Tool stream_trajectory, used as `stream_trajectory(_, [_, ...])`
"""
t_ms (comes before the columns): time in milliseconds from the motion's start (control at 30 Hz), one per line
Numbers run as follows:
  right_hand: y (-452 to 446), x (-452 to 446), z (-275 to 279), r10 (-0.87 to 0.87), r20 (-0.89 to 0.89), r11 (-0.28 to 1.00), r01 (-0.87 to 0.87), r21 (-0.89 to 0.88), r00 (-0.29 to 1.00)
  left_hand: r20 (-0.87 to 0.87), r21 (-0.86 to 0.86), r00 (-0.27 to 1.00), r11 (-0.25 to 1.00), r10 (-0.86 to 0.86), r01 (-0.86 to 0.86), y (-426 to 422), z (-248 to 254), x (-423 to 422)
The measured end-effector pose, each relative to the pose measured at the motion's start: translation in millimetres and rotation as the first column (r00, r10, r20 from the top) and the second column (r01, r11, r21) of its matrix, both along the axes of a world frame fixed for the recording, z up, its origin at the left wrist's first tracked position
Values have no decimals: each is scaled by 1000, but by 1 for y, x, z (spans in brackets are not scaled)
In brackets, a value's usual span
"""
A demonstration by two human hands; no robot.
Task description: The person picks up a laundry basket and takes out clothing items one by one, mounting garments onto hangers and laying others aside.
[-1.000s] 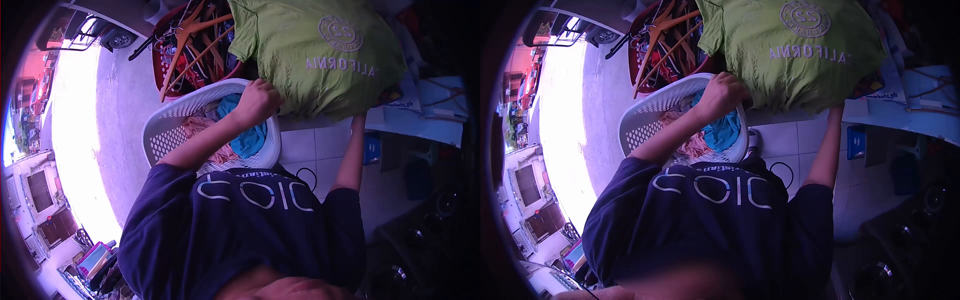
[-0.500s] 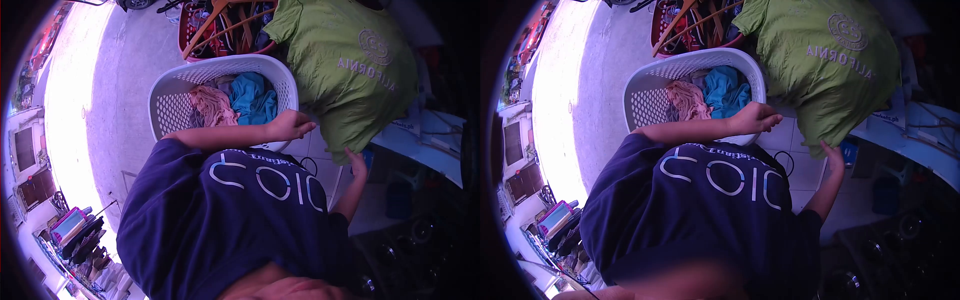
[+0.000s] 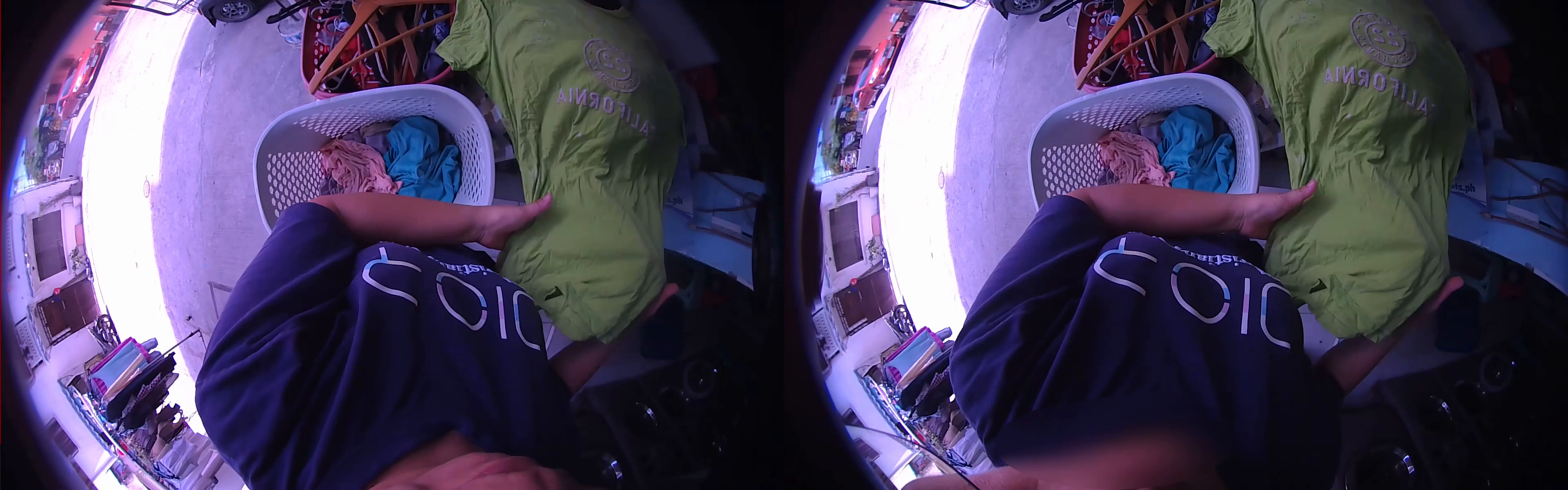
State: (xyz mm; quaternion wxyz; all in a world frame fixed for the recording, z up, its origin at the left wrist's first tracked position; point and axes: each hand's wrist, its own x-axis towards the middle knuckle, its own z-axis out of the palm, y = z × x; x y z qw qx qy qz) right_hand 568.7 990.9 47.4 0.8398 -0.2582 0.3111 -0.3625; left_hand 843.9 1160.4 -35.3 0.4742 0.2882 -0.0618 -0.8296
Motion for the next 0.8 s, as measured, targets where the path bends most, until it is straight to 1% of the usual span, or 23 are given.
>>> stream_trajectory(33, [-12, -1, -6, -57, -183, 998, 57, -8, 981, 89, -66, 994, 996, -57, 63, 11, 10, 4])
stream_trajectory(67, [-25, -5, -14, -89, -362, 996, 71, -62, 928, 271, -166, 955, 971, -123, 173, 22, 23, 17])
stream_trajectory(100, [-38, -8, -22, -113, -532, 992, 70, -101, 839, 517, -193, 843, 939, -150, 286, 30, 27, 34])
stream_trajectory(133, [-57, -13, -31, -149, -675, 986, 59, -154, 722, 729, -188, 669, 895, -149, 404, 36, 28, 52])
stream_trajectory(167, [-71, -21, -39, -176, -779, 978, 18, -207, 602, 887, -149, 447, 842, -118, 518, 44, 28, 66])
stream_trajectory(200, [-85, -29, -47, -213, -858, 966, -32, -257, 468, 815, -136, 578, 953, -49, 272, 54, 28, 75])
stream_trajectory(233, [-98, -37, -54, -256, -912, 950, -90, -298, 321, 733, -85, 678, 996, 56, 10, 64, 28, 83])
stream_trajectory(333, [-129, -48, -66, -463, -875, 880, -48, -473, 143, 627, 25, 775, 993, 76, -118, 88, 27, 101])
stream_trajectory(433, [-141, -49, -60, -559, -820, 814, -105, -571, 127, 620, -120, 779, 992, 96, -27, 116, 11, 95])
stream_trajectory(467, [-146, -49, -62, -592, -792, 786, -109, -608, 148, 666, -147, 741, 989, 84, 20, 127, 9, 96])
stream_trajectory(567, [-141, -45, -51, -603, -797, 772, -236, -590, 22, 686, -156, 726, 985, 52, 77, 162, -24, 116])
stream_trajectory(600, [-139, -42, -50, -615, -788, 758, -254, -601, 27, 860, -34, 505, 976, -81, 214, 174, -39, 131])
stream_trajectory(633, [-135, -37, -50, -628, -778, 743, -271, -612, 35, 953, 122, 230, 944, -198, 307, 181, -56, 147])
stream_trajectory(667, [-132, -33, -50, -638, -769, 728, -292, -620, 40, 957, 285, -36, 915, -287, 287, 182, -75, 155])
stream_trajectory(700, [-131, -28, -50, -632, -775, 726, -326, -605, 31, 883, 435, -295, 873, -366, 221, 185, -95, 161])
stream_trajectory(767, [-135, -22, -54, -623, -782, 718, -386, -579, 16, 830, 481, -396, 864, -393, 150, 203, -153, 174])
stream_trajectory(800, [-132, -16, -54, -573, -819, 752, -371, -544, 39, 798, 499, -447, 859, -404, 115, 211, -180, 175])
